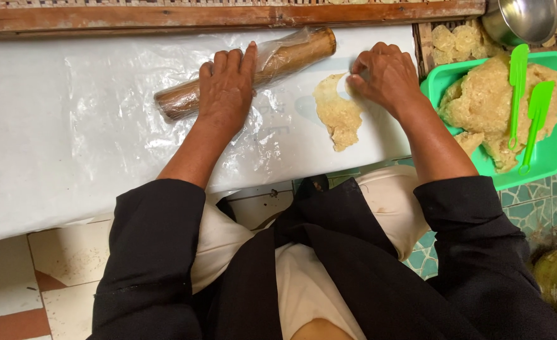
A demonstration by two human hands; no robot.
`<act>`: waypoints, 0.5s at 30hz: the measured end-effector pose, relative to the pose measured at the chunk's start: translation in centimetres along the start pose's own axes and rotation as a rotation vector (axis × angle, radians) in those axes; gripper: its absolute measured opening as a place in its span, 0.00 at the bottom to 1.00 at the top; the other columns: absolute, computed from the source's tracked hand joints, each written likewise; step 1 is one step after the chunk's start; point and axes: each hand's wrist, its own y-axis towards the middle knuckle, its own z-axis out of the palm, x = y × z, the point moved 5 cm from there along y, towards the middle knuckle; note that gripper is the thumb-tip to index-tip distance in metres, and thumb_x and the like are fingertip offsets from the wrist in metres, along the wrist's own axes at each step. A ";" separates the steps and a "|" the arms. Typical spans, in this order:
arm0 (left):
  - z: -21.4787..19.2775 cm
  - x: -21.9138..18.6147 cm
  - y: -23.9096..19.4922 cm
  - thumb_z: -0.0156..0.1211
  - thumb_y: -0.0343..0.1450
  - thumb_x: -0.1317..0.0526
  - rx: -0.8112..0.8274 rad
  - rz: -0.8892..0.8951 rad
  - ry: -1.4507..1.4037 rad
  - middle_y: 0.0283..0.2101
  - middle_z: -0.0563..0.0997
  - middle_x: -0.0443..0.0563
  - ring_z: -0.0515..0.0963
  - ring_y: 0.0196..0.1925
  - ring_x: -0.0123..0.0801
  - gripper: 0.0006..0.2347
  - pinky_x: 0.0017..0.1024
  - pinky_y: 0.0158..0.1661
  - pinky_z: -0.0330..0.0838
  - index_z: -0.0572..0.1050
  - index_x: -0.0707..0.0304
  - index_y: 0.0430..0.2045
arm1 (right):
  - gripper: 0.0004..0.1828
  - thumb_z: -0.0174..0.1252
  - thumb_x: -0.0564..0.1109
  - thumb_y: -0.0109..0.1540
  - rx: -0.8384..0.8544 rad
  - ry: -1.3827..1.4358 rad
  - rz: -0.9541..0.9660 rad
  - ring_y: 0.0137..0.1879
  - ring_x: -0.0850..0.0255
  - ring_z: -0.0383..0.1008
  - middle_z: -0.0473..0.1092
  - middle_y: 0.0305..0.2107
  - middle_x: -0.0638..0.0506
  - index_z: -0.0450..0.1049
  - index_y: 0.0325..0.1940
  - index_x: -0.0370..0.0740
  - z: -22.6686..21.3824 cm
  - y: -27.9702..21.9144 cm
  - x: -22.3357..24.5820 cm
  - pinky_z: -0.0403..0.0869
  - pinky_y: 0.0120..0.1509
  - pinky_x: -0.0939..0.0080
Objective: The person rolls a piece of dough on a white surface using a rolling pin wrapped in plastic. They use a small plastic cup to cut circular shapes from the flattened dough and place them onto a woven tray. The person repeats this process with multiple pieces of dough.
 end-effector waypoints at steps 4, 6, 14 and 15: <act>0.2 0.0 0.0 0.65 0.65 0.66 -0.002 0.007 0.002 0.54 0.72 0.59 0.67 0.53 0.47 0.34 0.44 0.52 0.61 0.58 0.68 0.67 | 0.08 0.60 0.49 0.64 -0.014 -0.050 -0.069 0.48 0.48 0.73 0.75 0.42 0.45 0.83 0.42 0.47 -0.6 0.4 0.2 0.68 0.51 0.46; 0.2 -0.1 0.0 0.65 0.65 0.66 -0.015 0.011 0.008 0.53 0.72 0.59 0.67 0.52 0.47 0.33 0.44 0.51 0.61 0.58 0.69 0.67 | 0.08 0.60 0.49 0.64 0.021 -0.027 -0.064 0.49 0.47 0.73 0.76 0.43 0.45 0.82 0.42 0.47 -1.4 0.6 0.4 0.68 0.54 0.45; 0.6 0.1 0.1 0.65 0.65 0.66 -0.005 0.010 0.016 0.54 0.72 0.59 0.67 0.53 0.47 0.34 0.45 0.51 0.61 0.58 0.68 0.68 | 0.16 0.57 0.39 0.64 0.239 0.169 -0.031 0.35 0.53 0.77 0.79 0.40 0.46 0.80 0.56 0.46 -2.8 0.2 0.7 0.74 0.43 0.53; 0.5 0.0 0.0 0.65 0.65 0.66 -0.006 0.010 0.016 0.54 0.72 0.59 0.67 0.53 0.47 0.34 0.45 0.51 0.61 0.58 0.68 0.68 | 0.16 0.57 0.39 0.64 0.239 0.168 -0.030 0.35 0.53 0.77 0.79 0.40 0.46 0.80 0.56 0.46 -2.8 -0.1 0.5 0.74 0.43 0.53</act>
